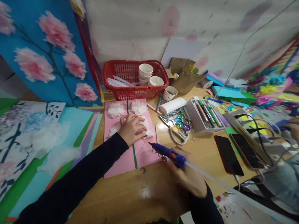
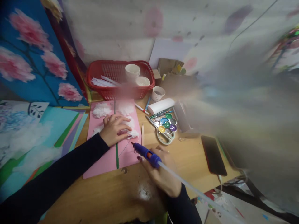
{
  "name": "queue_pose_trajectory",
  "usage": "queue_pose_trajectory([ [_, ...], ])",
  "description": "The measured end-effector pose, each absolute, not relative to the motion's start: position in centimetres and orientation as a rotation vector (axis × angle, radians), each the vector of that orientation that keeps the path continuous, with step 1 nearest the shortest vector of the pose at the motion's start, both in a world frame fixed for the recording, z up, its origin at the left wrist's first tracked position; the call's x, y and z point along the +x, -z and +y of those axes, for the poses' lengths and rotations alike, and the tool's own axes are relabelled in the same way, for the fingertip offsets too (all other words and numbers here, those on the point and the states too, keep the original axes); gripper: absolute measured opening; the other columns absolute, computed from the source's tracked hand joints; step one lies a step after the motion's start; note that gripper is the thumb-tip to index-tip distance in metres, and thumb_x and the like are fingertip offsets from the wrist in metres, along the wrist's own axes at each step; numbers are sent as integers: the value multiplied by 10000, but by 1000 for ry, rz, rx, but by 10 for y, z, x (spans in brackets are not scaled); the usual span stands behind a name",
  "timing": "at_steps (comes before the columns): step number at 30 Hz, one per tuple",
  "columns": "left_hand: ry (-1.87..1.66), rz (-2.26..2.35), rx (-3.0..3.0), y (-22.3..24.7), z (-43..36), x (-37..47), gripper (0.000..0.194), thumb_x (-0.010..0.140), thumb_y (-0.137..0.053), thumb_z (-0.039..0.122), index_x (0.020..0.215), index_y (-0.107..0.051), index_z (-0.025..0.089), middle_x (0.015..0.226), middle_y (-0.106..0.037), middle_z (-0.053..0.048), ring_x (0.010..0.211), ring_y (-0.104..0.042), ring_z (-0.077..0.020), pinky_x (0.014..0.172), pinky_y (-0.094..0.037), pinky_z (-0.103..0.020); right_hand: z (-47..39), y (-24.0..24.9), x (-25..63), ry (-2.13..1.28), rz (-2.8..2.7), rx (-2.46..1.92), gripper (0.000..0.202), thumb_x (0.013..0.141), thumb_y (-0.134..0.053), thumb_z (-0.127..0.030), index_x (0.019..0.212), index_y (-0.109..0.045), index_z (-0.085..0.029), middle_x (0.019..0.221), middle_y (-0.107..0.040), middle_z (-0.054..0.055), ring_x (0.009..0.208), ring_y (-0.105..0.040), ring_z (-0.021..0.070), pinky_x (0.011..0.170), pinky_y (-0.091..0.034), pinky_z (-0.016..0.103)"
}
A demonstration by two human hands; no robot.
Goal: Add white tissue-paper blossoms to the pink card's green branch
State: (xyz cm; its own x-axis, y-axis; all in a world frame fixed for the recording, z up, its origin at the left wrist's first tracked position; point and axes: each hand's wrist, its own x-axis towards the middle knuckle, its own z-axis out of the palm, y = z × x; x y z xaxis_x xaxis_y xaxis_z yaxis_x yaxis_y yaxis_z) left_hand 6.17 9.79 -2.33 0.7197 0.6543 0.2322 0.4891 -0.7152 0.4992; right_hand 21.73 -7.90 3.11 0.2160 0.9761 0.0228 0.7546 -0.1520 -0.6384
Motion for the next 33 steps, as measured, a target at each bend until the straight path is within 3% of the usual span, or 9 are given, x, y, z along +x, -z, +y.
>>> queue_pose_trajectory([
  [7,-667,879,2468,28,98,64,27,709,-745,259,696,-723,265,1113,-674,-3,1149,-431,-298,925,-187,-518,-64,-19,210,-533,-1641,-2028,367,854,-490,-504,631,-496,-213,611,-487,15,563,-483,164,544,-376,311],
  [17,-702,899,2411,28,98,67,95,693,-766,303,653,-706,241,1078,-682,-8,1152,-432,-300,945,-160,-546,-58,-10,206,-498,-1653,-2065,377,856,-504,-518,635,-479,-212,608,-489,9,552,-492,158,545,-359,293],
  [33,-751,818,2383,38,101,67,59,691,-747,236,674,-695,215,1055,-655,-39,1175,-395,-319,988,-239,-593,-57,-4,205,-583,-1553,-2023,350,852,-529,-518,706,-548,-201,584,-534,5,529,-515,158,520,-381,288],
])
